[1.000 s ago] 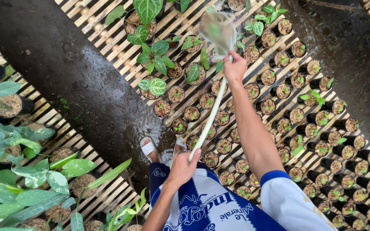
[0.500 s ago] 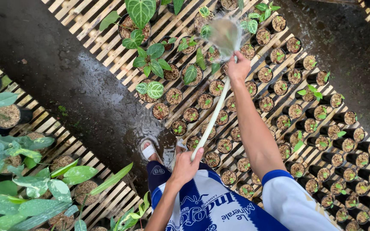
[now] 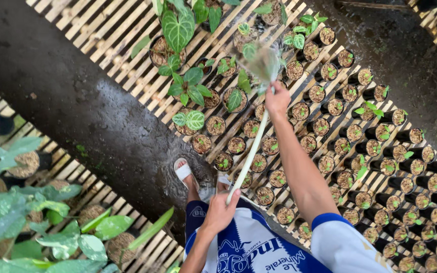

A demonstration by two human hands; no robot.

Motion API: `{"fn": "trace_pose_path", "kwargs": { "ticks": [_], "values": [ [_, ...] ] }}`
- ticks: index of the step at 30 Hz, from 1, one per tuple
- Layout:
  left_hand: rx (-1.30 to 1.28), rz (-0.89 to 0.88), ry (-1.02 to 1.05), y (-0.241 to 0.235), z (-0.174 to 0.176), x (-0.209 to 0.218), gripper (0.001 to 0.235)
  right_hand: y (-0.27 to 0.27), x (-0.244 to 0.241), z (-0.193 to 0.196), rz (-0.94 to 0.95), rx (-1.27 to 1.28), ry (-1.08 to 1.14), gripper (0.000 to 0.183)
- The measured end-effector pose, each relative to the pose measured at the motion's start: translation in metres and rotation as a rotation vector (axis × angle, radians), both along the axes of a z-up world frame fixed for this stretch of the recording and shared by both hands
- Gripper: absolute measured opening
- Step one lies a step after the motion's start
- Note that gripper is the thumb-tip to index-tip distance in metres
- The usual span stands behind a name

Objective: The person waters numerous small potted seedlings arranged on wooden slatted racks using a hose with a spray nozzle. They systematically move the nozzle across rows of plants, ensuring even coverage, then reposition the hose to continue watering additional sections.

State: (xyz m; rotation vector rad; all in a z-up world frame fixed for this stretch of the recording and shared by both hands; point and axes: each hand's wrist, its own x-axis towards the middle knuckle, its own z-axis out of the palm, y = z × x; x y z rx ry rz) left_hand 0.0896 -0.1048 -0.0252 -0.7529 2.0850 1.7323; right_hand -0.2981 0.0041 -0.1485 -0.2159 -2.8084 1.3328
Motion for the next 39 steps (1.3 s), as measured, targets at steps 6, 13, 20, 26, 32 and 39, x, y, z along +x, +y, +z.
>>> {"fn": "trace_pose_path", "kwargs": {
  "ticks": [6,13,20,26,32,39],
  "values": [
    [0.0,0.02,0.002,-0.045,-0.013,0.038,0.064,-0.052,0.046,-0.027,-0.018,0.08,-0.16,0.032],
    [0.052,-0.032,-0.07,-0.088,-0.025,0.041,0.065,-0.07,0.047,-0.04,-0.12,0.078,-0.118,0.035],
    [0.09,-0.029,-0.004,-0.108,-0.031,0.045,0.064,-0.09,0.051,-0.047,-0.119,0.088,-0.195,0.036],
    [0.088,-0.035,0.008,-0.116,-0.041,0.034,0.069,-0.089,0.039,-0.043,-0.158,0.154,-0.161,0.037],
    [0.111,-0.004,0.015,-0.119,-0.044,0.03,0.069,-0.101,0.033,-0.041,-0.102,0.162,-0.105,0.036],
    [0.096,-0.004,0.009,-0.122,-0.048,0.027,0.072,-0.113,0.033,-0.025,-0.13,0.152,-0.237,0.038]
  ]
}}
